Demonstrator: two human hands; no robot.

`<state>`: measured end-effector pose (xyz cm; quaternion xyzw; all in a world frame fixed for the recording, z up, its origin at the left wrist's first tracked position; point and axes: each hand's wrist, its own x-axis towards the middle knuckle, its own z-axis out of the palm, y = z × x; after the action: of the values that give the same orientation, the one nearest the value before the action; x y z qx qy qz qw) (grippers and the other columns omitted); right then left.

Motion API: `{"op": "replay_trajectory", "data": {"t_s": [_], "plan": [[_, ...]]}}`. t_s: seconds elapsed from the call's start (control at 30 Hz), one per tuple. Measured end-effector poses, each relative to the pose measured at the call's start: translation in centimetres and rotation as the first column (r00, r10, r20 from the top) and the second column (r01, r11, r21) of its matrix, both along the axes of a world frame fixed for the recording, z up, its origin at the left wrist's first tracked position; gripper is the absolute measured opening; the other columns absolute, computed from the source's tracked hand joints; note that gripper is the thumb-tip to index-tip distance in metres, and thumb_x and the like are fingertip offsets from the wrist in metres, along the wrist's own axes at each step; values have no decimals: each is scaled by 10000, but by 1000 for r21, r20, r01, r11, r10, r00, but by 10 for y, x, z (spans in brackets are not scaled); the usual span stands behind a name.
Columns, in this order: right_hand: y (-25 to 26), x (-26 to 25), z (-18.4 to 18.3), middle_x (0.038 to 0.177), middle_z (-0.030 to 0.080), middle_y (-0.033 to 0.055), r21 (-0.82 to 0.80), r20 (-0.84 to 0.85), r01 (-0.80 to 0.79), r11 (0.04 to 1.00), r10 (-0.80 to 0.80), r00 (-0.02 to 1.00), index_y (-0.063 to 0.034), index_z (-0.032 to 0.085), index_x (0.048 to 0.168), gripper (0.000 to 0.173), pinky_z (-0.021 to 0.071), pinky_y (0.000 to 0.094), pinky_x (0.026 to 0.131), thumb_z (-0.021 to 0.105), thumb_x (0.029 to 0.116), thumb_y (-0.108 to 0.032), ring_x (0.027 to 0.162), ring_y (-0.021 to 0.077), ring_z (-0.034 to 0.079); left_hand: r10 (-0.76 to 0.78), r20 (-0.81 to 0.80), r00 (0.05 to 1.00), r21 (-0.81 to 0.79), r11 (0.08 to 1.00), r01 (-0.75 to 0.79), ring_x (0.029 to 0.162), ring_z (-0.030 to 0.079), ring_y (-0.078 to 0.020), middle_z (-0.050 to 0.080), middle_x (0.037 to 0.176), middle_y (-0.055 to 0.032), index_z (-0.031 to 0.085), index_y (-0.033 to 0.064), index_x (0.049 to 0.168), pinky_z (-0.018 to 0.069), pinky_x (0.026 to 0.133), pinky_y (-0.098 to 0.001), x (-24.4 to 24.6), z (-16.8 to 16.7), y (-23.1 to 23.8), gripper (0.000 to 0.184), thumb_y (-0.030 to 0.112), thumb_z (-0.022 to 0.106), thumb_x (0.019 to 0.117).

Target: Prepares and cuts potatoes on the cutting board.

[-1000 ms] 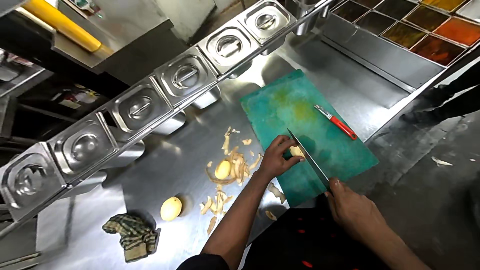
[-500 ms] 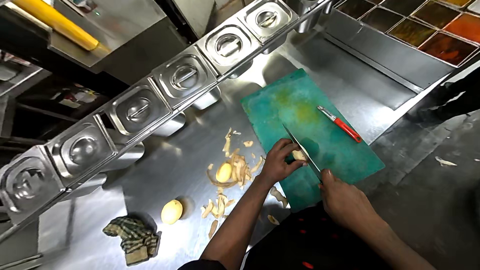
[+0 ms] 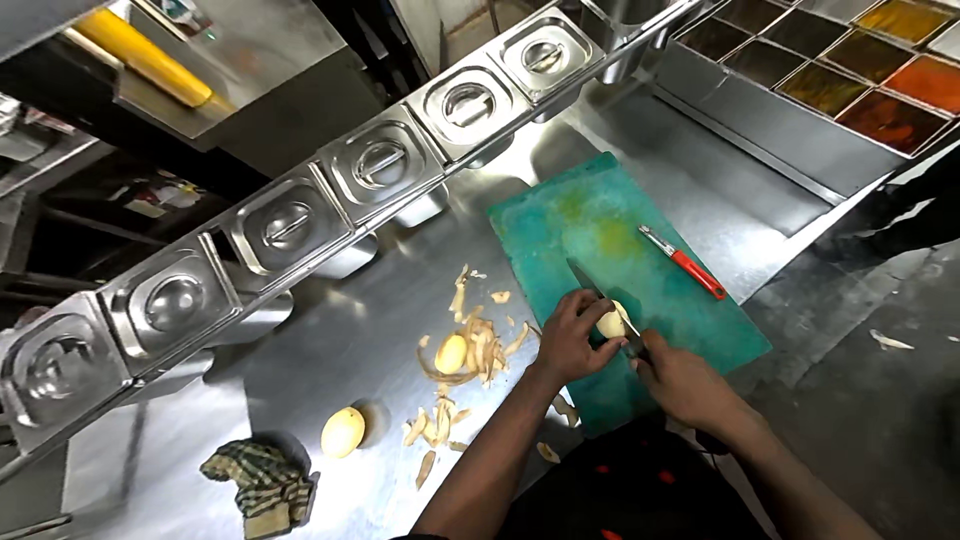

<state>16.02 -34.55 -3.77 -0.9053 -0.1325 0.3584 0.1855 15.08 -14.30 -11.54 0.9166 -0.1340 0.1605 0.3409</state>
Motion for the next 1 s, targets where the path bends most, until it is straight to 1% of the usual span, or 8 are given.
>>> {"op": "replay_trajectory", "data": {"t_s": [0.07,0.17,0.23,0.3,0.37,0.53,0.67,1.0], "plan": [[-8,3,0,832,652,101,-10,41,29,1000,-29,999,-139,497,1277,305,568,520,698,510,1064,-356,770,312,688,51,-26,998,112,993,-47,1066,642,-278,644,1187,-104,718,202,1214,583,819,-474,4,2,-9,495,478,772,806],[-16,3,6,835,656,98,-48,118,54,997,-48,992,-143,482,1312,325,565,524,694,516,1059,-345,777,316,692,108,-175,979,211,975,-70,1077,619,-325,646,1171,-115,718,191,1205,538,828,-522,7,10,-15,495,490,729,810],[-19,2,8,841,660,103,-59,143,46,997,-37,989,-132,494,1296,312,564,531,693,516,1058,-331,782,320,695,77,-291,954,156,987,-32,1154,604,-330,621,1246,-140,657,144,1297,538,920,-529,6,17,-8,594,497,768,833],[-20,1,9,851,661,110,-85,163,17,996,-3,987,-129,493,1277,298,565,534,687,503,1057,-330,789,331,698,-4,-332,943,48,999,21,1167,613,-301,601,1274,-145,627,98,1300,553,961,-499,5,19,5,632,461,823,821],[-17,-2,12,884,674,128,-141,159,-14,990,37,987,-129,506,1272,301,565,540,699,493,1057,-340,825,354,704,-82,-344,936,-27,997,78,1183,613,-273,617,1267,-130,654,90,1229,546,997,-472,4,19,16,553,392,857,813],[-5,-21,25,984,681,148,-212,201,-94,973,138,970,-116,513,1273,288,575,534,688,467,1066,-311,843,372,713,-87,-257,963,-102,993,62,1049,654,-218,659,1136,-92,689,82,1083,584,906,-418,3,10,19,389,306,869,821],[1,-30,35,1104,671,170,-291,182,-136,947,194,964,-109,498,1327,322,581,525,706,446,1078,-307,875,383,717,-78,-245,966,-90,994,57,1060,654,-209,664,1149,-83,704,91,1092,582,915,-413,2,10,20,387,320,867,826],[8,-33,44,1099,666,179,-329,165,-162,930,225,960,-96,493,1325,321,583,517,701,446,1075,-292,868,382,718,-50,-204,978,-97,995,31,1111,651,-214,681,1150,-79,728,102,1079,572,950,-421,0,6,18,378,326,875,812]]}}
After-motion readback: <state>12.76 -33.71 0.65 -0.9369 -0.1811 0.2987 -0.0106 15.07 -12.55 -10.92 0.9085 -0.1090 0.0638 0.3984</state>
